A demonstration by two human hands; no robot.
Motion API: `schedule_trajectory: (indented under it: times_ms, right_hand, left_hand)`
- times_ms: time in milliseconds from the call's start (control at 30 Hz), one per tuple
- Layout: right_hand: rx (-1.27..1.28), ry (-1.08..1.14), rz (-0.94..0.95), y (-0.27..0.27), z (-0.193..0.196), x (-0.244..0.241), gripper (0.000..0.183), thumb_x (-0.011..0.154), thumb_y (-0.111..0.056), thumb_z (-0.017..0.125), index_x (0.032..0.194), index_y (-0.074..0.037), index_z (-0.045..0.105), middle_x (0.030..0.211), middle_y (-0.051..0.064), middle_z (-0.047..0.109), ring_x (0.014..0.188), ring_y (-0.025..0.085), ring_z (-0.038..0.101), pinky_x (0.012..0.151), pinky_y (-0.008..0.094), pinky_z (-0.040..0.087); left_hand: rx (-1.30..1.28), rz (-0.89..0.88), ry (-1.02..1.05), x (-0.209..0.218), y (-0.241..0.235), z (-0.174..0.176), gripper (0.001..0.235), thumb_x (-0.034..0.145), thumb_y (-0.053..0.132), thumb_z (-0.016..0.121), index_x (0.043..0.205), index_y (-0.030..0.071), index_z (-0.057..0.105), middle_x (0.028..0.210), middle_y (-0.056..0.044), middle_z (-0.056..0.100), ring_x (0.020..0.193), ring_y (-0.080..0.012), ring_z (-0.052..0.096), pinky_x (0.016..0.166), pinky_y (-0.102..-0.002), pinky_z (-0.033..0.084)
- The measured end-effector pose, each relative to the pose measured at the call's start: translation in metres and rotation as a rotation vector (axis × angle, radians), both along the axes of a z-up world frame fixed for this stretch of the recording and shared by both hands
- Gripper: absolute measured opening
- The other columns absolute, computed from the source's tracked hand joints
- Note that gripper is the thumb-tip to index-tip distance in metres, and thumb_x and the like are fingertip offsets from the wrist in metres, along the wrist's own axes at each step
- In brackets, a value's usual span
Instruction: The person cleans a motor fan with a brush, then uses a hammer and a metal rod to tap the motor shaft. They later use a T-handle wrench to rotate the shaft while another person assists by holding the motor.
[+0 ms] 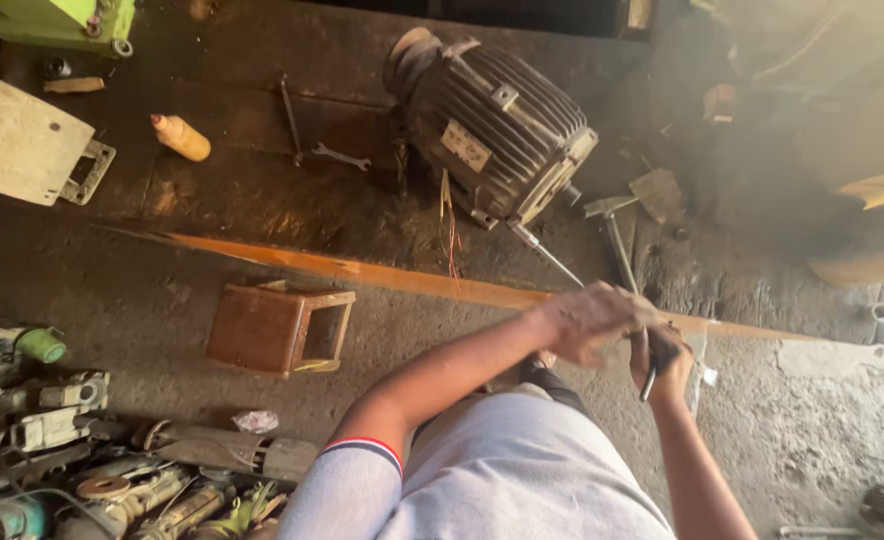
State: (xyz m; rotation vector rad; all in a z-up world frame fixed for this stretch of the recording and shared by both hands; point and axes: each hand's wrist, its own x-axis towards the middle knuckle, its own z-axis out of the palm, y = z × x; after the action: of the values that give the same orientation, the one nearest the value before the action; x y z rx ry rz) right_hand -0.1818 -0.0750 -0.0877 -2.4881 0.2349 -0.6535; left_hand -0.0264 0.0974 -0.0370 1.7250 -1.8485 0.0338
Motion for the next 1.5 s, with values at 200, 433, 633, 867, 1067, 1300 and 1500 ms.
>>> schedule_trajectory:
  times_ms: [200, 433, 633, 867, 1067, 1300, 1500]
  right_hand:
    - [1.607, -0.134, -0.056, -0.016, -0.071, -0.008, 0.041, 0.111, -0.037, 0.038, 0.141, -0.012, 0.050, 0.136, 0.009, 0.059, 0.126, 0.019, 0.059, 0.106, 0.033, 0.049]
    - [1.006, 0.028, -0.118, -0.014, -0.092, -0.016, 0.037, 0.106, -0.032, 0.046, 0.136, -0.009, 0.049, 0.133, 0.010, 0.056, 0.127, 0.021, 0.055, 0.106, 0.036, 0.047]
    - [0.972, -0.014, -0.065, -0.010, -0.092, -0.018, 0.036, 0.101, -0.027, 0.056, 0.131, -0.008, 0.049, 0.129, 0.009, 0.054, 0.125, 0.022, 0.054, 0.105, 0.038, 0.047]
    - [0.304, 0.346, 0.106, -0.017, -0.088, -0.002, 0.051, 0.083, -0.021, 0.076, 0.130, -0.012, 0.057, 0.129, 0.008, 0.059, 0.123, 0.020, 0.057, 0.102, 0.038, 0.049]
    - [0.571, 0.168, 0.142, -0.016, -0.087, -0.021, 0.061, 0.074, -0.008, 0.079, 0.128, -0.009, 0.053, 0.121, 0.004, 0.059, 0.114, 0.014, 0.062, 0.088, 0.032, 0.056]
    - [0.105, 0.287, 0.141, -0.006, -0.045, -0.041, 0.044, 0.093, -0.004, 0.072, 0.133, -0.022, 0.073, 0.117, -0.002, 0.074, 0.106, 0.007, 0.069, 0.091, 0.026, 0.058]
    - [0.494, 0.085, 0.223, -0.003, 0.046, -0.024, 0.067, 0.085, -0.034, 0.084, 0.139, -0.006, 0.056, 0.123, 0.018, 0.065, 0.122, 0.029, 0.061, 0.106, 0.047, 0.047]
  left_hand:
    - [-0.073, 0.009, -0.023, -0.052, -0.031, 0.041, 0.091, 0.073, 0.076, 0.065, 0.132, 0.007, 0.055, 0.138, -0.019, 0.059, 0.132, -0.0335, 0.057, 0.119, -0.047, 0.042]
    - [-0.094, 0.118, -0.008, -0.064, -0.050, 0.021, 0.046, 0.082, 0.048, 0.063, 0.110, 0.013, 0.075, 0.111, -0.012, 0.076, 0.103, -0.0268, 0.075, 0.097, -0.044, 0.059]
    - [0.045, 0.139, 0.049, -0.065, -0.055, 0.025, 0.038, 0.078, 0.039, 0.060, 0.099, 0.011, 0.074, 0.092, -0.015, 0.075, 0.087, -0.0286, 0.076, 0.082, -0.044, 0.060]
    - [0.292, 0.114, 0.078, -0.052, -0.067, 0.041, 0.033, 0.084, 0.039, 0.057, 0.097, 0.010, 0.069, 0.084, -0.015, 0.073, 0.075, -0.0262, 0.075, 0.072, -0.042, 0.062]
    - [0.382, -0.024, 0.050, -0.049, -0.050, 0.052, 0.052, 0.078, 0.050, 0.070, 0.120, 0.019, 0.064, 0.108, -0.010, 0.072, 0.097, -0.0251, 0.073, 0.090, -0.043, 0.057]
    - [0.369, 0.134, -0.004, -0.015, -0.002, 0.048, 0.079, 0.081, 0.071, 0.065, 0.139, 0.019, 0.056, 0.138, -0.009, 0.061, 0.133, -0.0269, 0.056, 0.121, -0.049, 0.028]
    - [0.246, 0.289, -0.155, 0.016, 0.024, 0.051, 0.017, 0.106, 0.031, 0.058, 0.105, 0.016, 0.066, 0.093, 0.000, 0.068, 0.087, -0.0175, 0.068, 0.075, -0.036, 0.056]
